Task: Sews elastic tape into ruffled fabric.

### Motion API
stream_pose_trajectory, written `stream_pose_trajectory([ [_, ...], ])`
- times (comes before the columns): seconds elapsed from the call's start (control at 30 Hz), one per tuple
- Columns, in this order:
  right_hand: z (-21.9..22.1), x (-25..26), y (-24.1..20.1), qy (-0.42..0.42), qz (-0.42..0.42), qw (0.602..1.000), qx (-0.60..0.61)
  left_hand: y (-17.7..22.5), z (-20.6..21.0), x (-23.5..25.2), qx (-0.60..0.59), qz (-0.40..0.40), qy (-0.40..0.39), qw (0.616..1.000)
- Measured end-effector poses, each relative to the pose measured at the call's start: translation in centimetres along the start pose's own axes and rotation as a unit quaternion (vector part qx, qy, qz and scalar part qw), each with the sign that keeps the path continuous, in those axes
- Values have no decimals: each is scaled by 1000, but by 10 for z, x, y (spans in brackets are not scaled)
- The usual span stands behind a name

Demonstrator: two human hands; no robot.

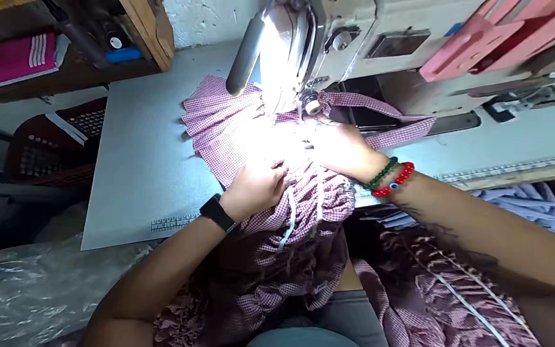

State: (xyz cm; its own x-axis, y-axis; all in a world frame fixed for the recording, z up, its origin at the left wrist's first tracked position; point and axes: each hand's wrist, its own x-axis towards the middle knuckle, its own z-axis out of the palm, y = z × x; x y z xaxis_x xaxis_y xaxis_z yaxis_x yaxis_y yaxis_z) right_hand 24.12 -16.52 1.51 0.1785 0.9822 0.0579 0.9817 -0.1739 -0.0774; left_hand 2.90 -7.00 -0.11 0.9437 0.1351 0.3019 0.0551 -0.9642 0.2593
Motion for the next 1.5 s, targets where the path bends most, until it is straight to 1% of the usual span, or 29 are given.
stream_pose_trajectory([
  [0.07, 6, 9, 7, 37, -27, 999, 5, -4, 0, 3, 9, 8, 18, 1000],
  [0.13, 5, 10, 7, 57, -34, 998, 6, -1, -1, 3, 9, 12, 19, 1000],
  [0.2, -6, -7, -7, 83, -33, 996, 31, 6, -3, -2, 2, 14, 5, 1000],
  [0.23, -10, -18, -17, 111, -45, 992, 35, 8, -4, -4, -4, 17, -2, 1000],
  [0.3, -8, -36, -34, 138, -57, 989, 13, 12, -2, -11, -10, 29, -5, 1000],
  [0.37, 4, -47, -36, 136, -51, 989, -22, 16, 0, -18, -7, 38, -4, 999],
  [0.4, 8, -48, -33, 120, -36, 992, -29, 17, 1, -21, -7, 40, 0, 999],
  [0.5, 15, -43, -24, 97, -11, 995, -26, 18, 2, -24, -9, 42, 4, 999],
  [0.67, 12, -32, -17, 86, -26, 996, -9, 16, 1, -21, -3, 50, 9, 999],
  [0.73, 6, -28, -16, 69, -31, 997, 3, 15, 1, -20, -3, 48, 11, 999],
  [0.97, 10, 10, -5, 30, -12, 999, -10, 12, -1, -16, 17, 47, 21, 999],
  [1.03, 10, 17, -3, 44, -10, 999, -10, 11, -2, -14, 15, 48, 23, 998],
  [1.1, 5, 7, -9, 59, -10, 998, 3, 12, -1, -15, 8, 52, 31, 998],
  [1.2, -7, -34, -37, 127, -42, 991, 16, 16, 0, -19, -25, 62, 34, 997],
  [1.27, -3, -58, -47, 120, -29, 992, 0, 21, 0, -24, -30, 67, 31, 997],
  [1.33, 6, -71, -44, 108, -12, 994, -19, 22, 0, -27, -25, 71, 29, 997],
  [1.5, 14, -71, -34, 105, -12, 994, -20, 22, 0, -29, -21, 77, 23, 997],
])
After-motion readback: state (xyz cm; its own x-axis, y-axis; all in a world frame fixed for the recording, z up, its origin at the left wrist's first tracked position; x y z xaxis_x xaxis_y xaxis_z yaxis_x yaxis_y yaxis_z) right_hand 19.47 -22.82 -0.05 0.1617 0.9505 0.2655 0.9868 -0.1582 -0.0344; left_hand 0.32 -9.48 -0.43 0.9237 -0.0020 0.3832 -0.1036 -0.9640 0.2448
